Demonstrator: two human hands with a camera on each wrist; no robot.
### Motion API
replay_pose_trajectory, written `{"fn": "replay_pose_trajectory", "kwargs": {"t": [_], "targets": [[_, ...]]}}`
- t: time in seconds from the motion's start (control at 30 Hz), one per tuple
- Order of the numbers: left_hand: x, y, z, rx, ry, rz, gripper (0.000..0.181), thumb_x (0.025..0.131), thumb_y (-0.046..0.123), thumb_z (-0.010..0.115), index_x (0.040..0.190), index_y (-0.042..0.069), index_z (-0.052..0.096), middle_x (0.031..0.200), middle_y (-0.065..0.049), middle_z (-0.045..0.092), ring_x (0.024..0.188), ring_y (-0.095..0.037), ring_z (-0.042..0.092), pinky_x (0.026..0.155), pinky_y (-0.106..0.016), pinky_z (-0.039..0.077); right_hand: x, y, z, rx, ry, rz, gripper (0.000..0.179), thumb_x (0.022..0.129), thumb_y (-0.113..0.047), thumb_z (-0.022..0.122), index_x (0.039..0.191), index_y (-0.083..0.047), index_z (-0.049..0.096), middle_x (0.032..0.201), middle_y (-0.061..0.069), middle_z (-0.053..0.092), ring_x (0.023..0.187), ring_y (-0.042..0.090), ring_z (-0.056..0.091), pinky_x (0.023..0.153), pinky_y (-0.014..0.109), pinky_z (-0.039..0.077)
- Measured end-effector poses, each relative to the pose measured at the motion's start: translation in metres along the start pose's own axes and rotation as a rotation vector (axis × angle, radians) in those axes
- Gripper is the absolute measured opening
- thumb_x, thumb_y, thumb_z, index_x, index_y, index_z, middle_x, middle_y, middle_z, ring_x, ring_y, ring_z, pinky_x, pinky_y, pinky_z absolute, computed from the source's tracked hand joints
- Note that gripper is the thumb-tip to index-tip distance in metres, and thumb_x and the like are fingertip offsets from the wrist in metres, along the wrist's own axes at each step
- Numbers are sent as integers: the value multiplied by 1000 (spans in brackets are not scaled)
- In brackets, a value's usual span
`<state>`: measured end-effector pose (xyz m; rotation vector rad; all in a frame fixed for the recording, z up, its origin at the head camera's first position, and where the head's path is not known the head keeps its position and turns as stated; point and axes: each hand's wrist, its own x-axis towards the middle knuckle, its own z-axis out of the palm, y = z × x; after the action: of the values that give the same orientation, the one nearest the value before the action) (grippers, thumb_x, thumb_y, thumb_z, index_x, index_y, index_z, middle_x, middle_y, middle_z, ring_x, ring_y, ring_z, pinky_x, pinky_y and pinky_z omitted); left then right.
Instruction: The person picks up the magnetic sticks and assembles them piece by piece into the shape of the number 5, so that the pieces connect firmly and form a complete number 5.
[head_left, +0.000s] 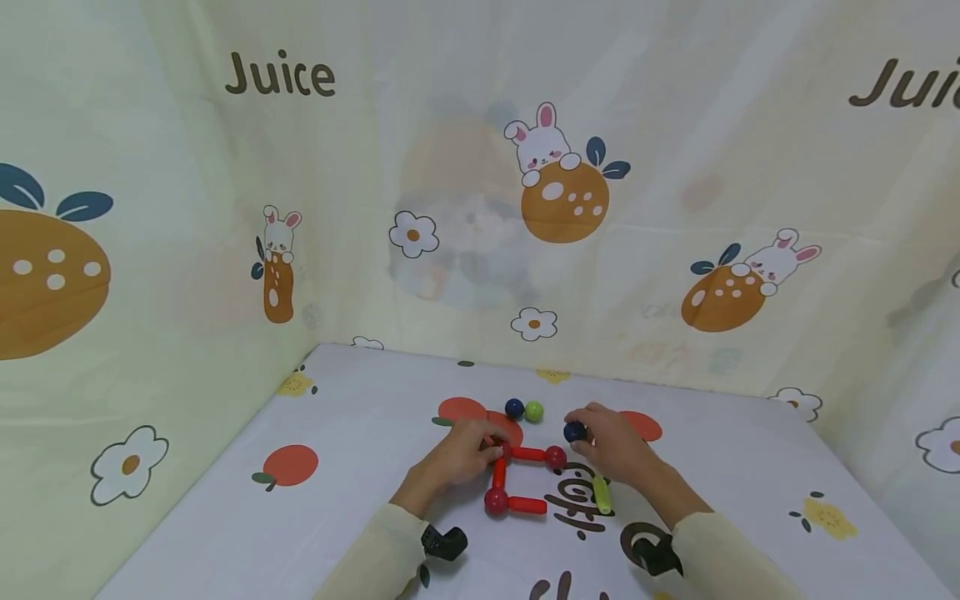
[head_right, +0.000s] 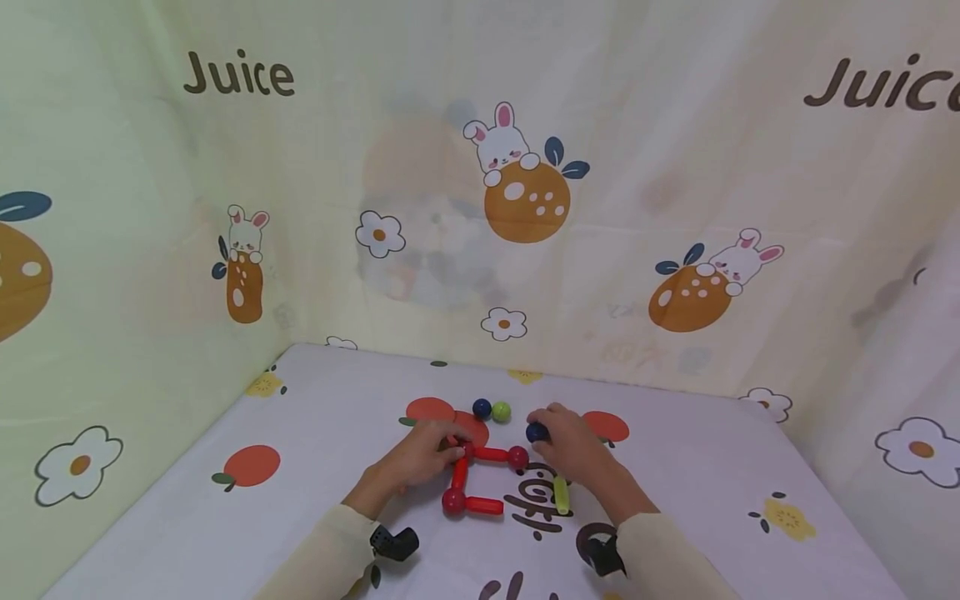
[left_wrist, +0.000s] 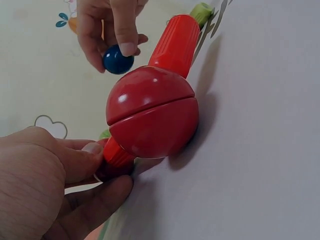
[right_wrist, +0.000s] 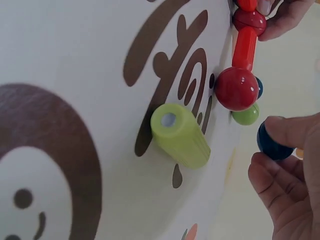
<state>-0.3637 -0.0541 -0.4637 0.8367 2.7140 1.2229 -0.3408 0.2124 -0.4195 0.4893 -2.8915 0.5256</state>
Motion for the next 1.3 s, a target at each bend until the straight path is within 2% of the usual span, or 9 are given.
{"fn": "replay_pose_trajectory", "kwargs": {"t": [0.23,0.57,0.7,0.87,1.07,1.3], "targets": [[0,0,0,-19,5,4,24,96,4,67,117,14,76,100,5,68,93,-12,58,75,-24,53,-9,-4,0,21,4,-24,39,83,-14,84,119,-8,71,100,1,65,83,16,56,69,27,54],[-1,1,-1,-12,7,6,25,96,4,68,118,13,75,99,8,67,93,-12,58,75,-24,53,-15,-2,7,99,10,-78,32,80,-13,83,110,-10,72,96,-3,67,83,15,55,70,27,54],[-1,0,0,-3,9,10,26,96,4,68,118,14,75,99,8,66,93,-12,58,75,-23,53,-18,-3,7,115,-35,-65,31,78,-16,85,106,-12,72,89,-6,65,80,14,55,67,26,53],[0,-1,0,5,6,12,25,96,4,67,117,14,75,99,6,67,92,-12,58,75,-23,53,-23,-2,11,155,-135,-43,31,76,-20,86,102,-13,71,85,-7,63,80,16,56,68,29,56],[0,-2,2,15,5,10,25,96,4,68,116,15,76,99,6,67,92,-11,58,76,-23,53,-27,0,13,210,-228,-104,25,77,-20,83,97,-12,70,78,-8,63,76,15,58,66,27,55],[1,-2,1,25,7,5,24,97,7,68,118,15,75,99,10,67,95,-11,58,78,-25,53,-31,-2,11,221,-258,-150,23,77,-21,83,94,-13,70,77,-9,63,74,14,58,65,25,54]]}}
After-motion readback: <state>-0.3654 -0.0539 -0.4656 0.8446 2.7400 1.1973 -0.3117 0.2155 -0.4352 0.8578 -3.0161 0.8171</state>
